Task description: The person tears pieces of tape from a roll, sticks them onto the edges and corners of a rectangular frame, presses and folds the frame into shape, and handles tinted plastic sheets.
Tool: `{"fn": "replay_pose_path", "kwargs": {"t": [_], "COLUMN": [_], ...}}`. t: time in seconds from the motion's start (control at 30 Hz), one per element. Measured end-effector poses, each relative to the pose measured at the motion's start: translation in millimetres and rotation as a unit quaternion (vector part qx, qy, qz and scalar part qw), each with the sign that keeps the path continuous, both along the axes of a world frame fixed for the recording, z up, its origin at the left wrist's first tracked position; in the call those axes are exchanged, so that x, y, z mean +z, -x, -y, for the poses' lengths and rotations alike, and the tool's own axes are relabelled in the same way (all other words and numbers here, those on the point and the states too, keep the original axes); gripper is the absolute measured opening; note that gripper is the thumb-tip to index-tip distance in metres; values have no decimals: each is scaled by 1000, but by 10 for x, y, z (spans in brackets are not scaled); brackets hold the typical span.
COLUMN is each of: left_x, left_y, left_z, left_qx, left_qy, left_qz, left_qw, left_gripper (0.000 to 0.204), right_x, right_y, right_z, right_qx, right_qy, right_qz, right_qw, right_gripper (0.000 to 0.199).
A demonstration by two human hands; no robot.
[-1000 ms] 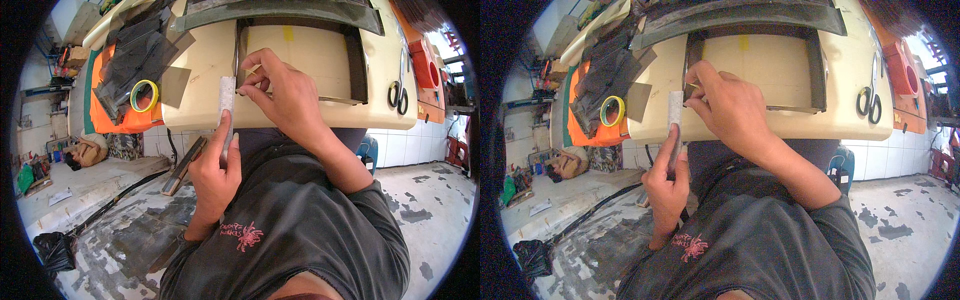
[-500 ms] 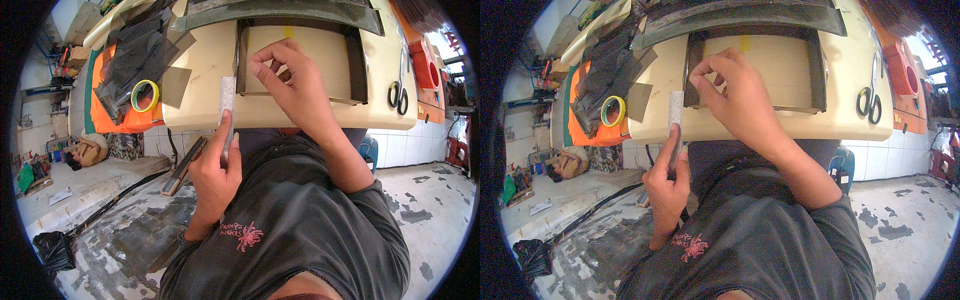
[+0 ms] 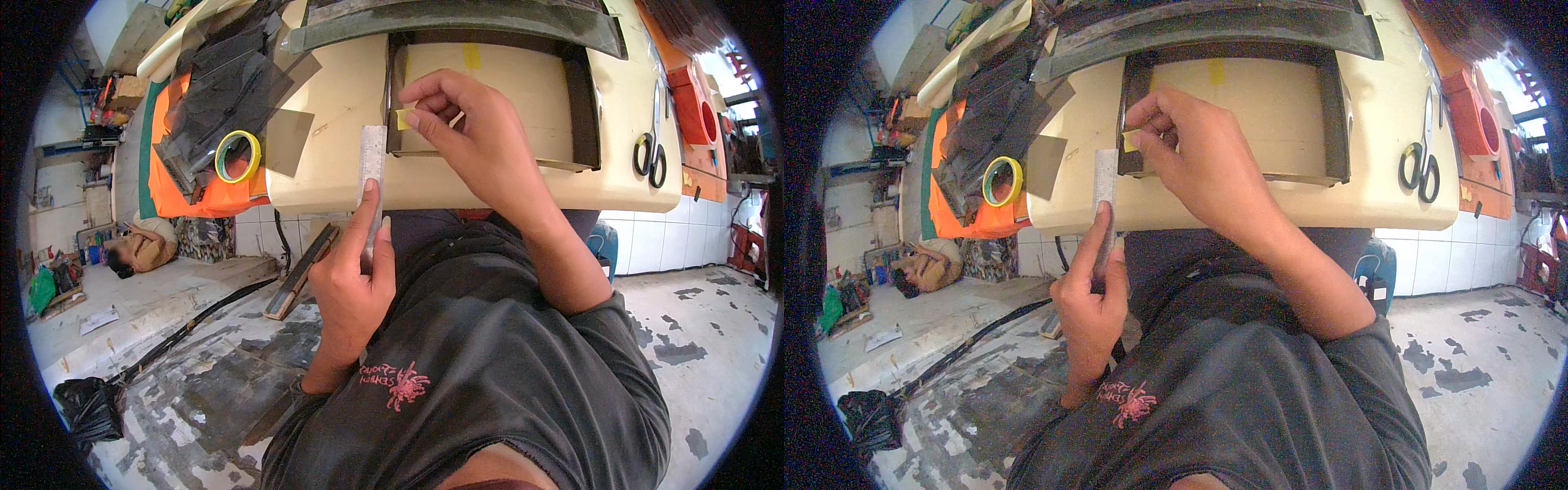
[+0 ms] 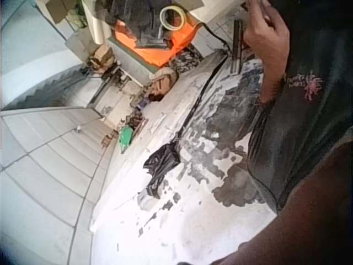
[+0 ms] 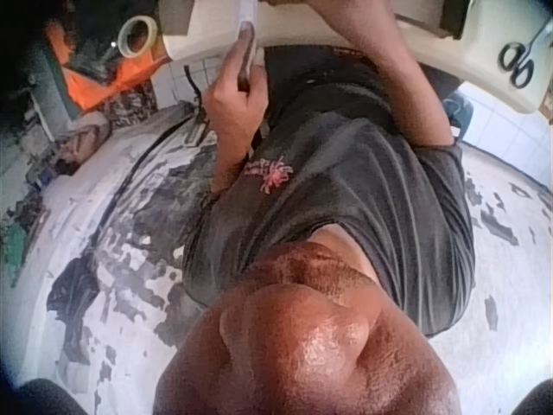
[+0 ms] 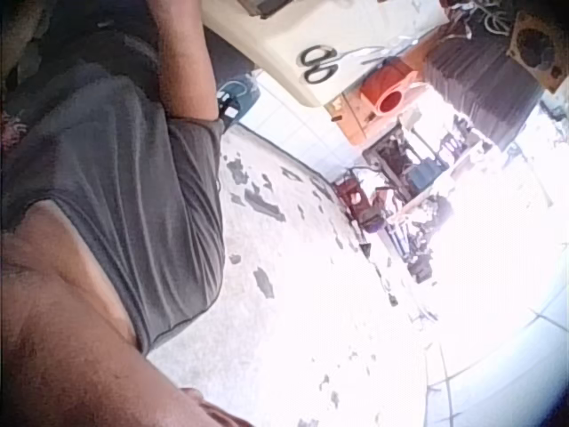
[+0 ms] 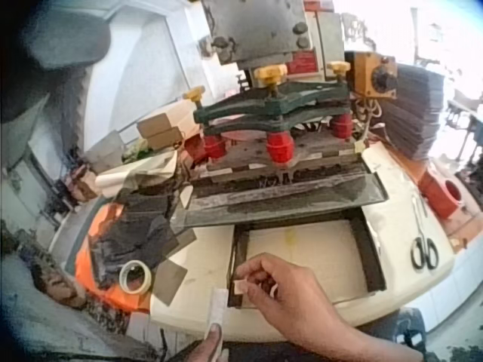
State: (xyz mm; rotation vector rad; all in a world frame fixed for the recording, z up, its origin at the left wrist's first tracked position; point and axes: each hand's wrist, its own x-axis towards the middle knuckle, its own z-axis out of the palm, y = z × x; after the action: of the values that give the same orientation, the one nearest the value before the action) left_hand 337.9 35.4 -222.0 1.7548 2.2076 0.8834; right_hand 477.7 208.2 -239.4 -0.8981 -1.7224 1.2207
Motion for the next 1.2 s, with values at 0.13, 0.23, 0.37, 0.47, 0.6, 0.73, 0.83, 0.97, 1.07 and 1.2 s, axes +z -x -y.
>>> {"fn": "replay_pose_path", "kwargs": {"t": [0.13,0.23,0.37,0.47,0.6,0.73,0.83,0.97,1.07,1.2], "left_x": [10,18,4,-7,-29,-13,-17,-39,-70,56], "left_y": [11,13,20,15,-3,-19,-21,61,61,-37], "left_z": [-1,-1,-4,-3,-2,-11,-36,-38,-34,-30], "left_qx": [-3,-3,-5,-4,4,5,6,2,-13,8], "left_qy": [1,0,0,-4,4,17,-15,-52,-58,7], "left_qz": [2,6,6,7,18,38,49,27,34,45], "left_qw": [1000,1000,1000,1000,1000,999,999,998,998,999], "left_gripper": [57,57,57,57,57,56,53,51,51,51], "right_x": [-45,-37,-18,50,29,19,-50,-32,-33,-91], "right_y": [27,33,27,12,-15,-49,-76,-85,-60,-33], "right_z": [-21,-23,-24,-22,-38,-50,-75,-80,-29,-36], "right_qx": [9,14,14,18,18,21,35,43,39,25], "right_qy": [-18,-21,-15,8,11,12,6,-12,-22,-43], "right_qz": [9,10,10,10,15,11,0,-3,20,11], "right_qw": [1000,1000,1000,1000,1000,1000,999,999,999,999], "right_gripper": [15,15,15,13,13,13,12,11,13,15]}}
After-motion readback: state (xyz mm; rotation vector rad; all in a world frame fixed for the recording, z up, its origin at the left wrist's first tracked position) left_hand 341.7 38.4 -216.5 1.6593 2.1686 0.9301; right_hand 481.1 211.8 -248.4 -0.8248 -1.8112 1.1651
